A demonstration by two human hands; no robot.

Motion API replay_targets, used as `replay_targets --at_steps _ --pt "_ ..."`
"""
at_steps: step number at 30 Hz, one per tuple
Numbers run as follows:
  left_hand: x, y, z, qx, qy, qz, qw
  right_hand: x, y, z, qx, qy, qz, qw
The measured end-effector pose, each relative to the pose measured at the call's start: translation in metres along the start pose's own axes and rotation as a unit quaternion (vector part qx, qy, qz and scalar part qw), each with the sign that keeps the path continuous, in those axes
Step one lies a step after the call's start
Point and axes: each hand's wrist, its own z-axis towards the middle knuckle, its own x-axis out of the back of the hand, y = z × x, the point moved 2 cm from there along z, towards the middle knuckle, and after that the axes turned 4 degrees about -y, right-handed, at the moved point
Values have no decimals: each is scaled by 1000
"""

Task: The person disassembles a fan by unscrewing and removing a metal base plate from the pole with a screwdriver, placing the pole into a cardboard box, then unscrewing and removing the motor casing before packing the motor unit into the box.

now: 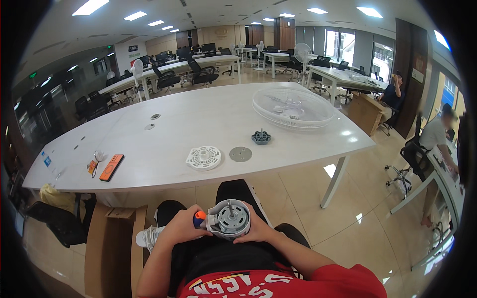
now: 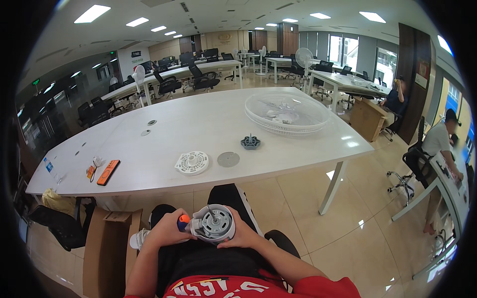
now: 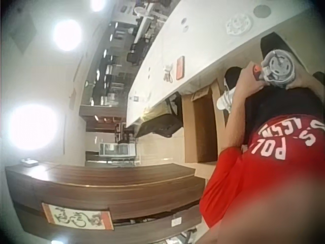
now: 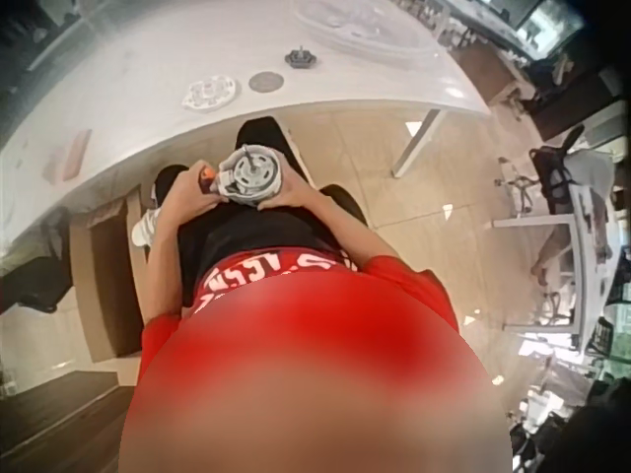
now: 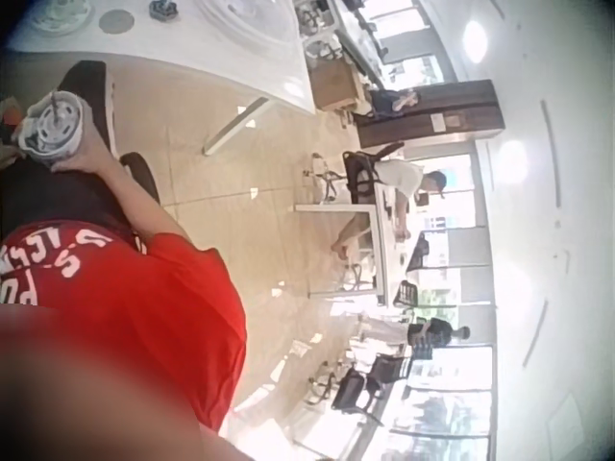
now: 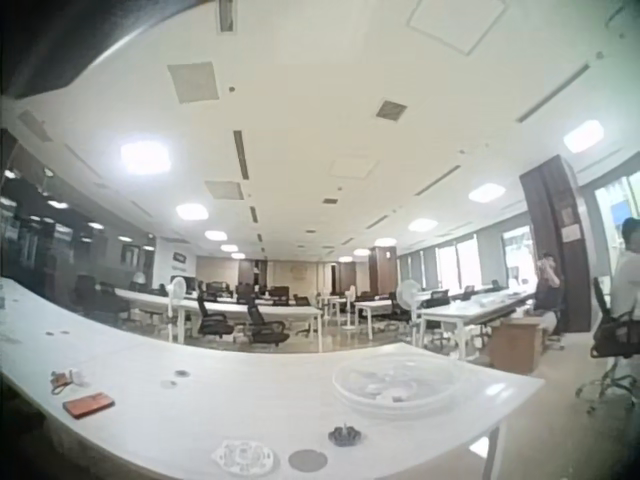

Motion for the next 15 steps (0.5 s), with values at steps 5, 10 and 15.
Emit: replay_targets --at_steps 5,10,15 --pt "1 1 -2 -8 15 3 1000 1 -2 0 -24 -26 -20 999" --pt "2 8 -6 -32 47 -8 998 1 -8 3 -24 13 37 999" --pt "16 35 -16 -36 69 -29 997 5 -26 11 -23 39 74 996"
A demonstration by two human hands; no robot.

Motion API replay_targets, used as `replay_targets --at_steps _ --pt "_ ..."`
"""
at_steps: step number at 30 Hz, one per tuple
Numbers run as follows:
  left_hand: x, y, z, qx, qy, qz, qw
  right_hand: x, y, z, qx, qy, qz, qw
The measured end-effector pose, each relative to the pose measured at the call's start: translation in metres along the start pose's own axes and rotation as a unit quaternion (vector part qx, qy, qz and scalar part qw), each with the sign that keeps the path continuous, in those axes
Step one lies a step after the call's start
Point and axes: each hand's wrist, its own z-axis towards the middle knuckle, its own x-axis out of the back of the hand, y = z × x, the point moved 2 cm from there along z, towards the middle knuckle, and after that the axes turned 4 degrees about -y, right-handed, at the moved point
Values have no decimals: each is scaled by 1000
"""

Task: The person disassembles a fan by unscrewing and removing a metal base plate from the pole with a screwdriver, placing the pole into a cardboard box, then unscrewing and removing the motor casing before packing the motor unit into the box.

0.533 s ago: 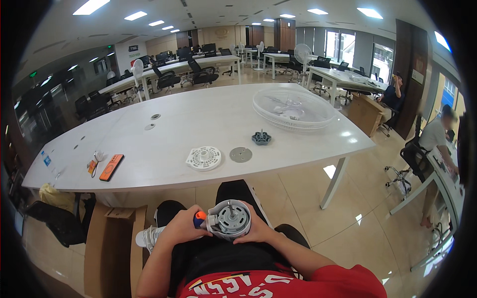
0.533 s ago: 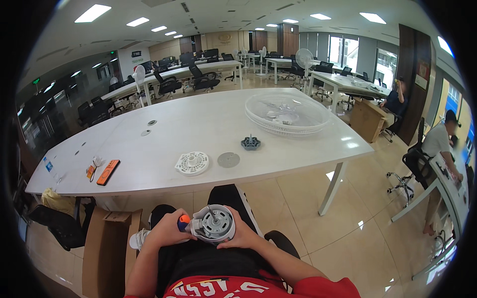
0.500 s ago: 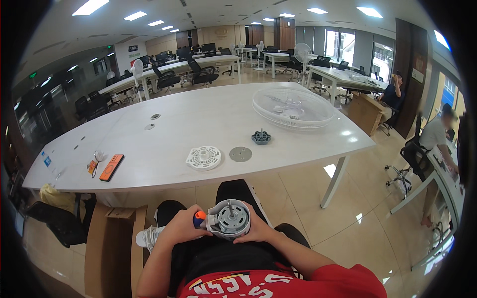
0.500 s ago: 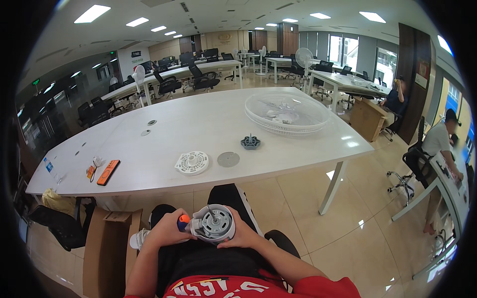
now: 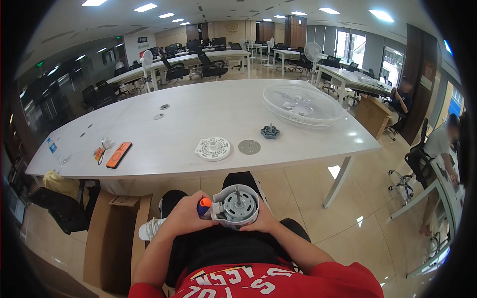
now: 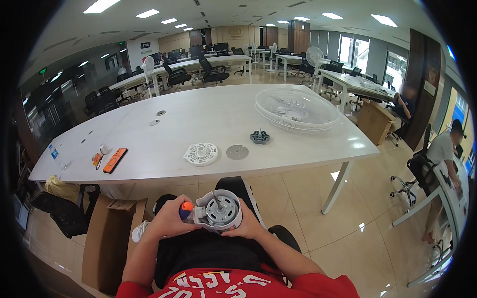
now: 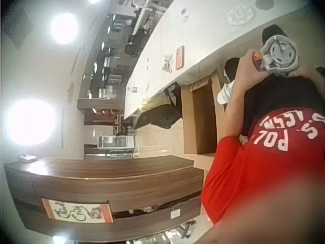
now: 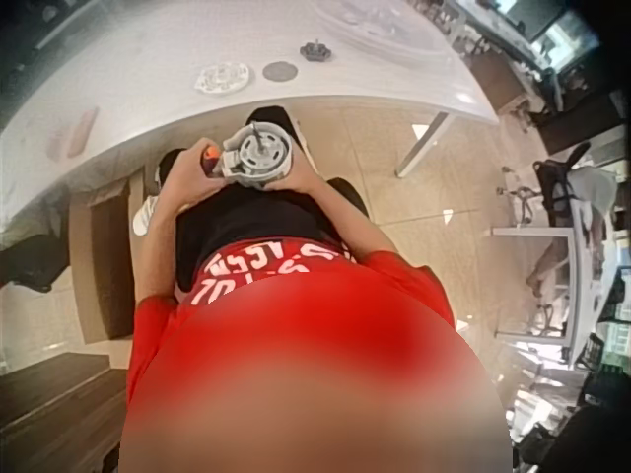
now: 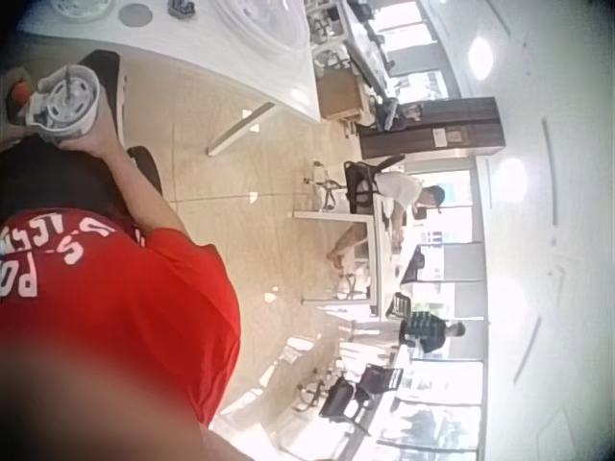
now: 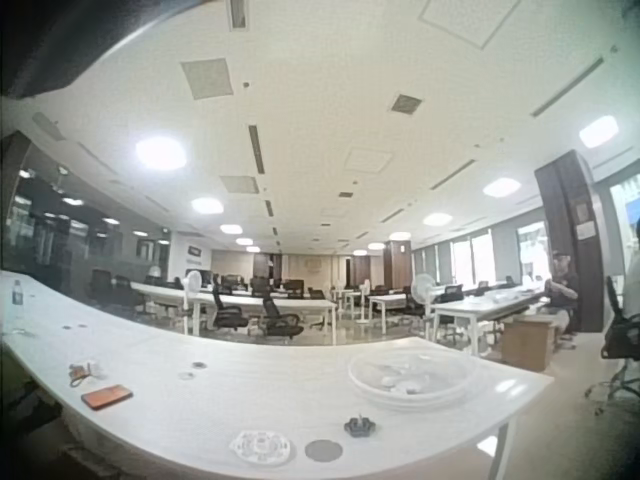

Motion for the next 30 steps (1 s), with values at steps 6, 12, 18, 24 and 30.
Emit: replay_targets --at_steps 6,12,18,24,30 --pt "14 23 -5 3 29 13 999 12 -26 13 19 -17 2 1000" --pt "35 42 -7 0 44 38 998 14 -42 20 13 19 25 999" --pt "62 58 0 -1 10 49 999 18 -78 46 33 -42 -59 997" --pt "75 63 12 -26 -69 115 991 -1 -62 27 59 60 0 996" --pt "56 59 25 -58 -105 157 980 3 -33 -7 40 98 89 990"
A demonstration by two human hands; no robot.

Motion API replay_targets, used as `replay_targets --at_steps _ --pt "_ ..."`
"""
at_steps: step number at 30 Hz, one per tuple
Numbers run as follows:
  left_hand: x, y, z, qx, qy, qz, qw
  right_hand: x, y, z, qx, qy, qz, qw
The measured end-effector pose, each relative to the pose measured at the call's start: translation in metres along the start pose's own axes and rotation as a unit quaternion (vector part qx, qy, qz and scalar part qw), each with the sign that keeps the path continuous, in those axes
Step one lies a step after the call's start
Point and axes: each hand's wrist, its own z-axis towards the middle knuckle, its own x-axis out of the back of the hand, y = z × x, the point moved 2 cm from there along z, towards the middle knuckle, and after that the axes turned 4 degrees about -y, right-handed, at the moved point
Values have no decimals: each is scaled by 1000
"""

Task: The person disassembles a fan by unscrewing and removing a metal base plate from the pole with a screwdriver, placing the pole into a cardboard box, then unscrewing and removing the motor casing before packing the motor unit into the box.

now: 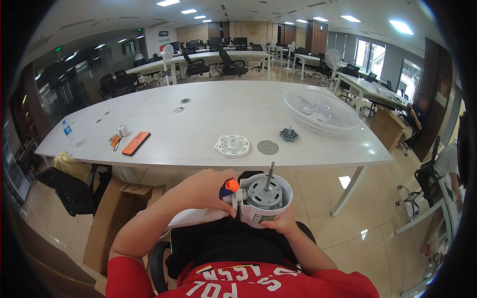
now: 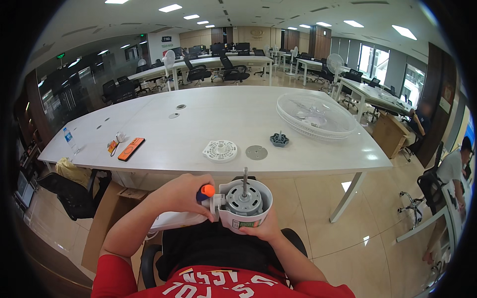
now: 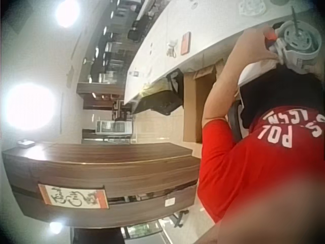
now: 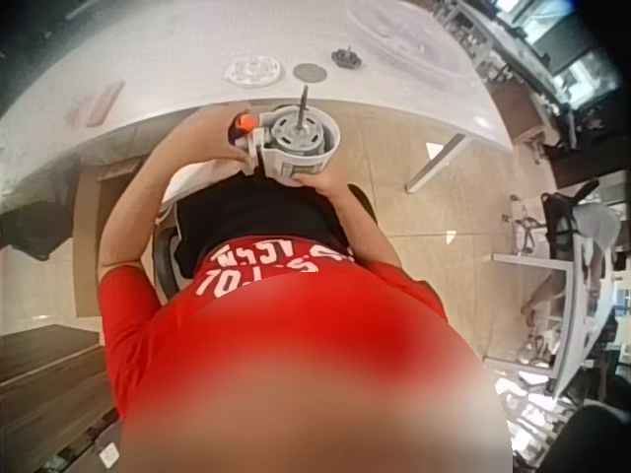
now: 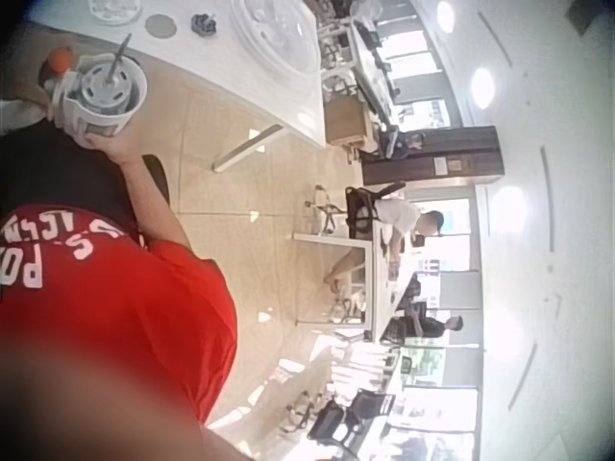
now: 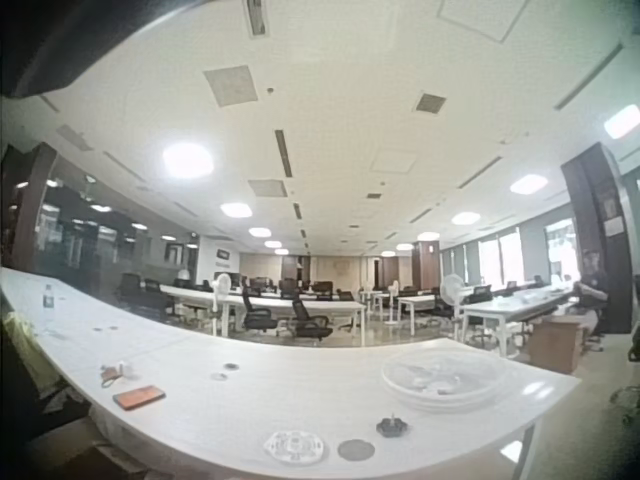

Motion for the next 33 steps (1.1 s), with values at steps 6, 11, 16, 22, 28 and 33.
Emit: replay_targets --at_steps 6,11,16,22,28,33 --pt "25 -24 17 -66 142 73 985 9 4 -10 -3 9 9 1000" --pt "28 -72 36 -196 228 252 920 8 1 -6 7 29 32 999" --pt "14 -132 43 -193 212 293 912 11 10 -5 -23 24 15 999" --pt "9 -161 45 -88 106 309 941 9 18 1 -19 16 -5 1000" --pt "7 -177 56 -44 112 313 942 3 23 4 -22 15 -2 1000" --pt "8 -176 73 -8 50 271 961 -1 21 5 -35 22 6 999"
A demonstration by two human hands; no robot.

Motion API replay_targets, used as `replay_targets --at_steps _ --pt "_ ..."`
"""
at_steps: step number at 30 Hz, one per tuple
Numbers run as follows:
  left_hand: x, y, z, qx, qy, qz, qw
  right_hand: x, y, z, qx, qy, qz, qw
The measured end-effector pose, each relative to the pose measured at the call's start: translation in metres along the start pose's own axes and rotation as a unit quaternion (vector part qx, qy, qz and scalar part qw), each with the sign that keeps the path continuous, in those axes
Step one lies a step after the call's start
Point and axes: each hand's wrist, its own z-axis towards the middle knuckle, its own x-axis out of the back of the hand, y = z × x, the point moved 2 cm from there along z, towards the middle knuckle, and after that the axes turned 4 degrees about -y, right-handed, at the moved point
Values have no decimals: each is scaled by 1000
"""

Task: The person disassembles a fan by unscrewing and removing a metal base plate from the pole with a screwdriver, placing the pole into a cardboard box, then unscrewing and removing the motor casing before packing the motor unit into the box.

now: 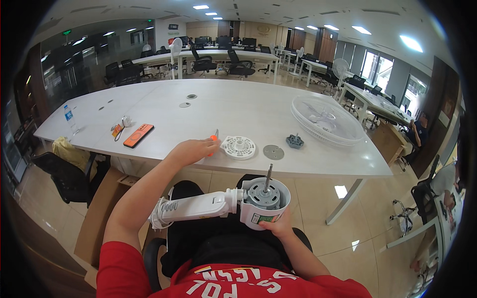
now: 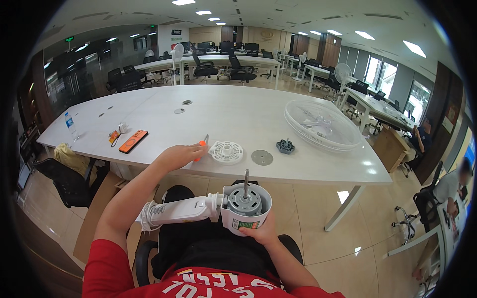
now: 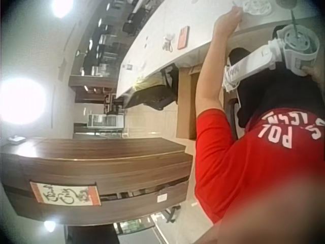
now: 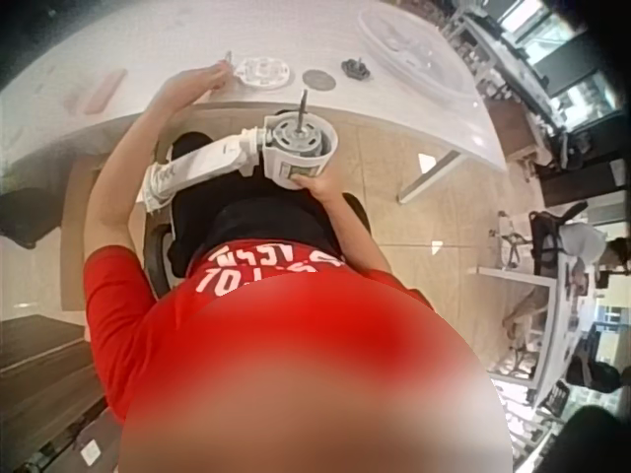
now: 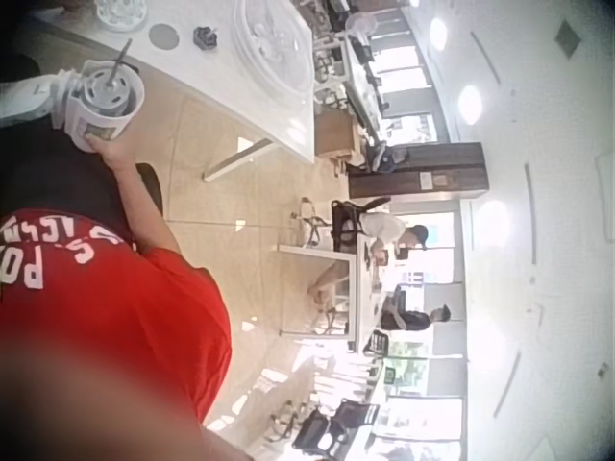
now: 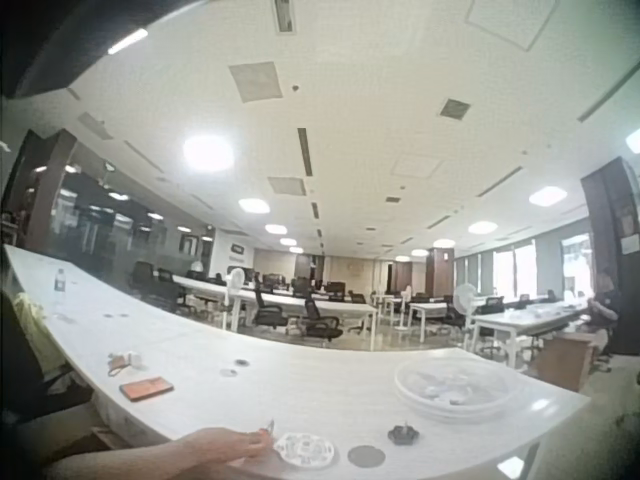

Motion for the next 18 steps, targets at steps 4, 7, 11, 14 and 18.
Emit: replay_targets --at_steps 4,7,11,14,18 --pt "-2 -2 3 -13 -14 7 1000 -2 -2 3 19 -8 -8 1000" --pt "-16 -14 -5 -107 66 65 990 -8 2 7 19 -16 -17 1000" --pt "22 9 -33 -42 118 -7 992 -13 4 11 13 -4 6 1000" --pt "78 22 -103 79 47 -217 972 -22 -1 26 18 -13 12 1000" --pt "69 11 -226 133 -15 -272 953 -41 -4 54 17 -25 29 999"
